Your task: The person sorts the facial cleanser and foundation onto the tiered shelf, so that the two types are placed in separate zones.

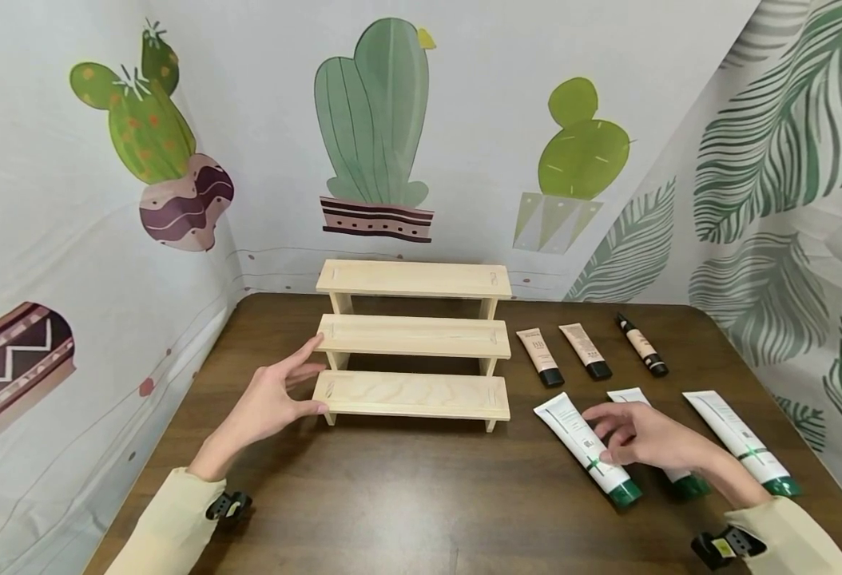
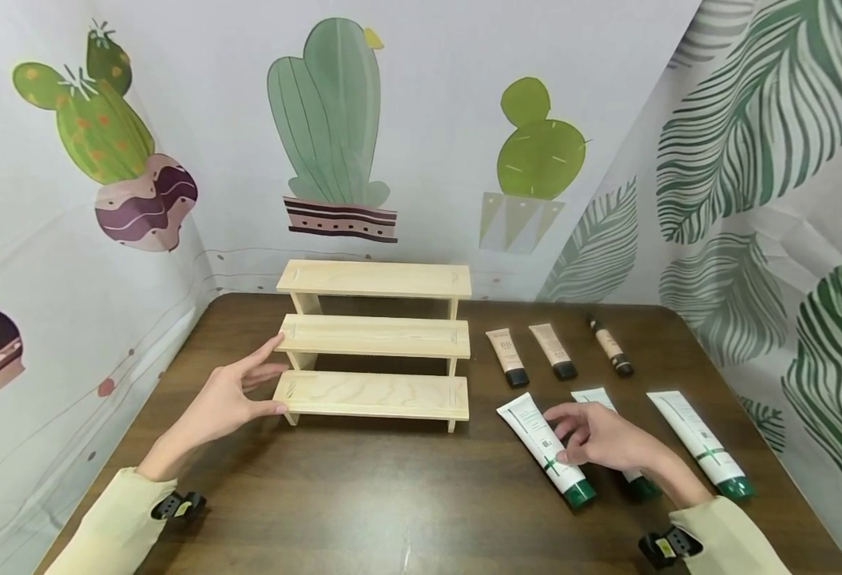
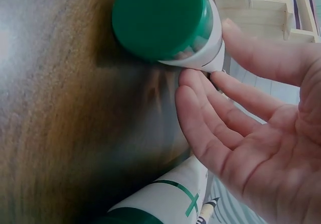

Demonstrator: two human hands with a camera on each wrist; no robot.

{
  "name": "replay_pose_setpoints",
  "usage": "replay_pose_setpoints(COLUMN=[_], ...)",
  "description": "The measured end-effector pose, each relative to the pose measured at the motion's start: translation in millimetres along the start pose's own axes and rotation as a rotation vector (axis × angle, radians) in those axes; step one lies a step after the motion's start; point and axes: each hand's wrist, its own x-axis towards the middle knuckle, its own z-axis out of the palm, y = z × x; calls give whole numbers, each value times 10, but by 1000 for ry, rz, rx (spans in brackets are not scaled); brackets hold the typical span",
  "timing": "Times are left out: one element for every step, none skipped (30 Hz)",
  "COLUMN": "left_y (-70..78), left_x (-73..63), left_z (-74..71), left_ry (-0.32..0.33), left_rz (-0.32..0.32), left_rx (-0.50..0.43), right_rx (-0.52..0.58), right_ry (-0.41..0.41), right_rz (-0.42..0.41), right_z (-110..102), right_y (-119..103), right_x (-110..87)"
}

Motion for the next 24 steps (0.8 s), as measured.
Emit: replay_pose_setpoints(left_y=[1,1,0,-2,-4,-4,-4,-5,-5,-7,-9,-10,-11,-13,-11,-10,-6,-3,-2,-1,2,-2,-2,-7], left_x=[0,1,2,1,2,3,4,5,6,6,7,7,8,10,12,12,12,14,15,13,11,10,9,8], left_z=[0,-1,0,0,1,0,0,-1,-2,-4,-6,-8,-10,-12,-13,-13,-13,-12,-10,-8,-6,-2,0,3], left_ry=[2,2,2,2,2,0,-3,-4,-3,-3,-1,1,3,4,4,4,5,4,1,0,-1,-2,-4,-5], left_rz=[0,-1,-2,-3,-4,-4,-5,-7,-7,-7,-8,-8,-9,-10,-8,-8,-7,-6,-6,-5,-6,-8,-9,-12], left_rx=[-2,-4,-7,-9,-11,-13,-15,-15,-14,-13,-12,-10,-9,-6,-5,-4,-3,-3,-3,-4,-7,-10,-12,-16], right_rx=[4,3,1,-3,-8,-9,-12,-16,-20,-23,-22,-21,-20,-21,-20,-17,-12,-12,-11,-10,-5,-7,-12,-24], right_ry=[-3,-9,-12,-14,-16,-17,-18,-18,-17,-18,-19,-22,-25,-28,-31,-35,-38,-41,-42,-42,-43,-43,-44,-45], right_rz=[4,5,9,12,16,20,22,22,23,22,23,24,27,30,34,38,40,41,41,41,42,41,40,41], right_z=[-1,-2,-1,0,2,5,7,10,12,13,13,10,5,0,-7,-15,-22,-27,-29,-29,-27,-23,-19,-16], right_y=[0,1,1,-1,-3,-5,-7,-9,-12,-14,-18,-22,-25,-28,-32,-33,-33,-30,-28,-28,-26,-27,-29,-34], right_x=[6,12,18,25,32,39,45,52,59,66,72,77,81,85,86,87,88,90,92,95,101,106,112,119])
